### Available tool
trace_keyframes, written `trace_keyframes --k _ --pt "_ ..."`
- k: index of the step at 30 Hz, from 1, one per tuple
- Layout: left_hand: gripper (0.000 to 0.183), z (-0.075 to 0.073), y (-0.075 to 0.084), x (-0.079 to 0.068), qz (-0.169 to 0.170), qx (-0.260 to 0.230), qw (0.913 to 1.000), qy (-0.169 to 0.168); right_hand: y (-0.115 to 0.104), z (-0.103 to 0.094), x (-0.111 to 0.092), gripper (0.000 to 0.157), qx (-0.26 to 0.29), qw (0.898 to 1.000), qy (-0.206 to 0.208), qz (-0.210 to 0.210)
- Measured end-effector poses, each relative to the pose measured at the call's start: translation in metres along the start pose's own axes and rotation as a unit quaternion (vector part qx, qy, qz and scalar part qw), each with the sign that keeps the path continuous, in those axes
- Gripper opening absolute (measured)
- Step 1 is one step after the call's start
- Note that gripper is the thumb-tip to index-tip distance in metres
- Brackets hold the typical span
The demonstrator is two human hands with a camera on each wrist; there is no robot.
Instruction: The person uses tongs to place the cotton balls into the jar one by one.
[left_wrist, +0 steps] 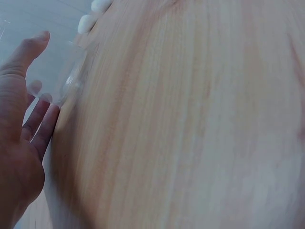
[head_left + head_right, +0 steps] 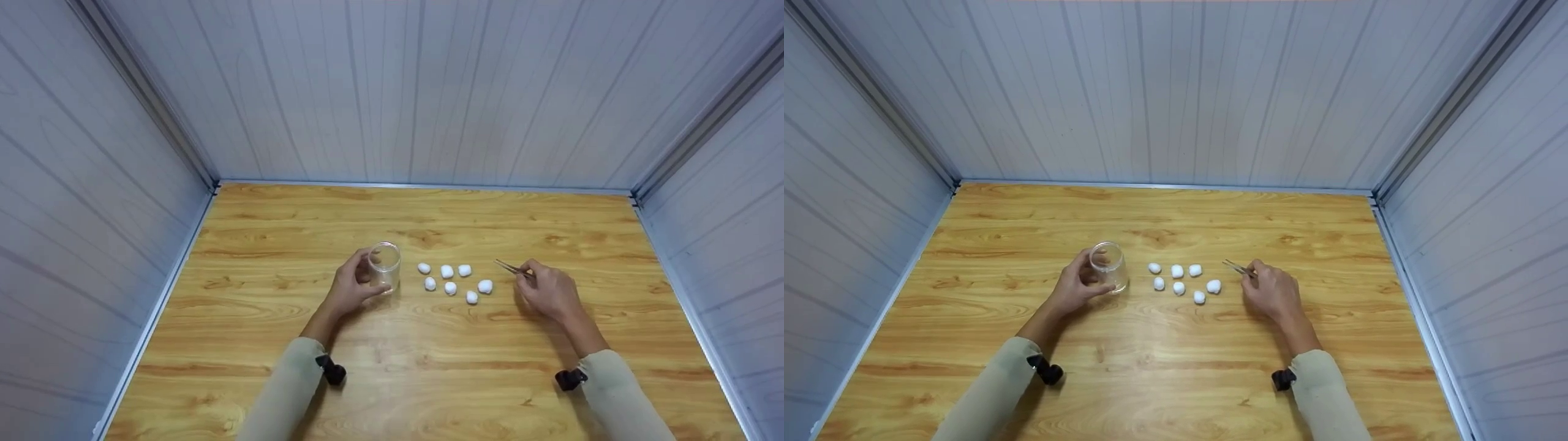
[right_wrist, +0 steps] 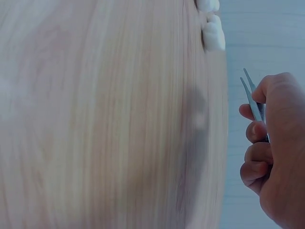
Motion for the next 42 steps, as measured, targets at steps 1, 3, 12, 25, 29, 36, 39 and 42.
trace_keyframes --k 1,3,12,25,29,36,39,42 --pt "0.076 0.000 0.000 0.000 -0.002 0.001 1.0000 0.000 -0.001 0.001 0.000 0.018 0.000 1.000 0.000 -0.003" --pt "0.076 0.000 -0.001 0.000 -0.004 0.002 1.0000 -0.001 -0.003 0.002 0.000 0.018 -0.002 1.000 0.002 -0.010" --pt "0.077 0.000 -0.001 0.000 0.007 0.001 1.0000 -0.002 -0.016 0.001 -0.001 0.014 -0.015 0.998 -0.019 -0.051" --pt "0.078 0.001 0.000 0.000 0.018 0.003 0.9998 -0.008 -0.025 0.007 0.001 0.014 -0.044 0.992 -0.060 -0.102" --pt "0.076 0.001 -0.001 0.000 0.016 0.006 0.9998 -0.005 -0.025 0.008 0.001 0.014 -0.051 0.989 -0.066 -0.121" --pt "0.077 0.000 0.001 0.000 0.015 0.010 0.9998 -0.004 -0.022 0.010 0.000 0.013 -0.066 0.986 -0.071 -0.134" --pt "0.078 0.000 0.000 0.000 0.014 0.009 0.9999 -0.004 -0.021 0.011 0.000 0.012 -0.068 0.986 -0.074 -0.135" --pt "0.078 -0.001 0.001 0.001 0.018 0.006 0.9998 -0.004 -0.020 0.012 -0.001 0.011 -0.069 0.986 -0.077 -0.134"
Point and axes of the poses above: each hand's wrist, its own x-axis towards the middle knuckle, its own z-axis out of the palm, y = z × x, the point moved 9 cm from there along x, towards the middle knuckle, and after that the axes turned 12 degrees about -y, right-handed, at the moved point
